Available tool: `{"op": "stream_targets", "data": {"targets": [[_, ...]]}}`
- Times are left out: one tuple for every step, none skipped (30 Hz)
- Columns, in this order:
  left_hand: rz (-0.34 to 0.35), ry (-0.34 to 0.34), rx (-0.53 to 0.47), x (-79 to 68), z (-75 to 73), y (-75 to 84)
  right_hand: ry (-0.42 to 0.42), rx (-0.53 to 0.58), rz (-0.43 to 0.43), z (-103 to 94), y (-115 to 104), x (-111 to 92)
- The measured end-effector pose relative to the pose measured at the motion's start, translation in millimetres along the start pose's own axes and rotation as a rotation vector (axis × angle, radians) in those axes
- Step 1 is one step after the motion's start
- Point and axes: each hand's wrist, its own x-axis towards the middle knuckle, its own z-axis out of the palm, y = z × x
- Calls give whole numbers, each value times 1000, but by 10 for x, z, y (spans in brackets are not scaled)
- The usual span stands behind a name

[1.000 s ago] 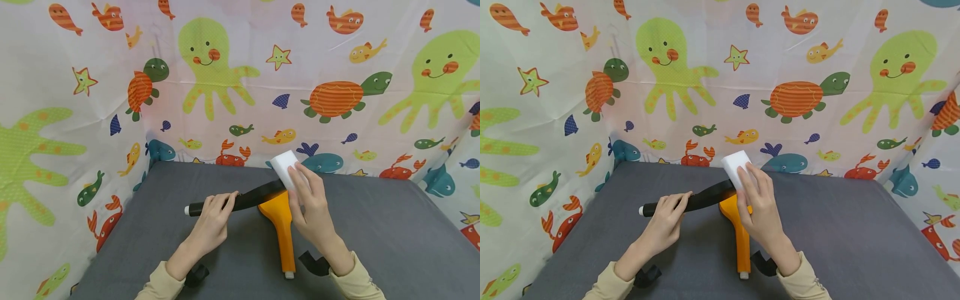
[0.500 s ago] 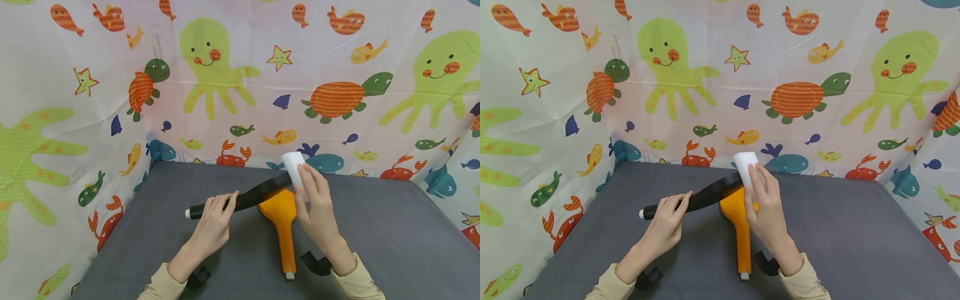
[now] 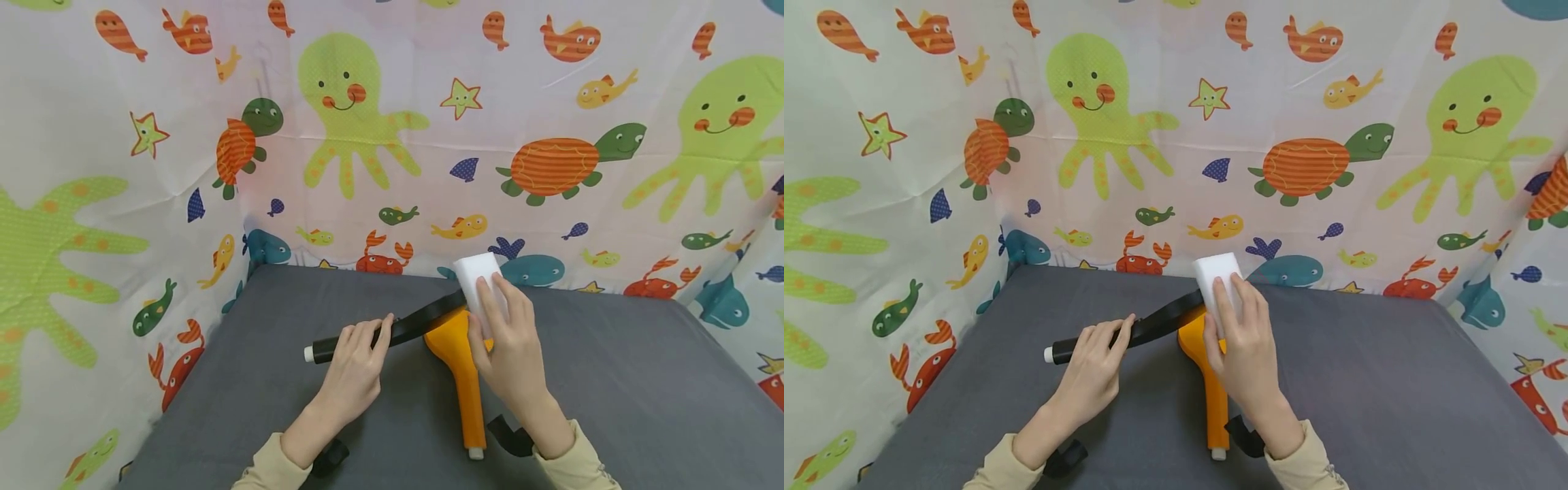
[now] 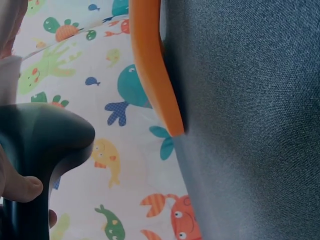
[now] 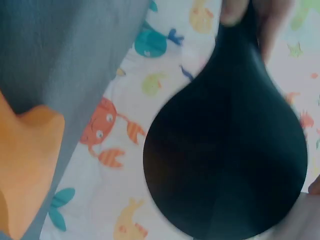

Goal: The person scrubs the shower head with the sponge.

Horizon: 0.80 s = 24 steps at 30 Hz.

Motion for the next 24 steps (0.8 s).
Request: {"op": "stream_targets", "data": {"targets": [[-2,-5,7,0,-2,3,8,-10,-41,27,-44,-11],[-4,-10,16,0,-3,6,16,-27,-91,58,-91,-26],[-6,-14,25,-2,-2,8,23,-46,-143,95,-139,-43],[-5,-18,33,-5,-2,11,23,-65,-194,130,-183,-62],[-5,-21,40,-7,1,14,23,-85,-241,162,-220,-81],[-3,-22,45,-8,3,19,23,-103,-279,190,-248,-98],[-1,-22,49,-9,7,23,21,-116,-305,211,-266,-112],[2,-21,53,-9,9,28,18,-131,-315,223,-271,-121],[3,-19,52,-10,12,34,19,-138,-309,229,-266,-121],[3,-17,52,-9,15,40,19,-142,-288,224,-250,-113],[1,-13,51,-9,17,45,24,-144,-259,215,-227,-97],[-2,-10,50,-8,17,49,28,-146,-226,203,-203,-75],[-4,-8,50,-8,18,51,30,-147,-193,190,-181,-52],[-7,-5,50,-8,16,53,33,-151,-164,181,-164,-32],[-10,-3,51,-8,16,53,35,-153,-146,177,-157,-17],[-10,1,54,-7,16,52,36,-151,-137,180,-161,-11],[-9,4,56,-7,16,51,35,-150,-142,191,-177,-16],[-5,8,60,-7,19,50,33,-152,-160,211,-203,-32],[-1,12,64,-8,22,50,37,-147,-189,242,-238,-57],[4,15,71,-9,27,50,35,-145,-224,274,-277,-88],[10,18,78,-10,32,50,34,-142,-262,308,-317,-122],[16,21,83,-12,38,52,35,-138,-293,339,-349,-152],[21,22,89,-15,42,55,35,-135,-323,360,-372,-174],[25,22,90,-19,45,58,38,-135,-340,370,-381,-188]]}}
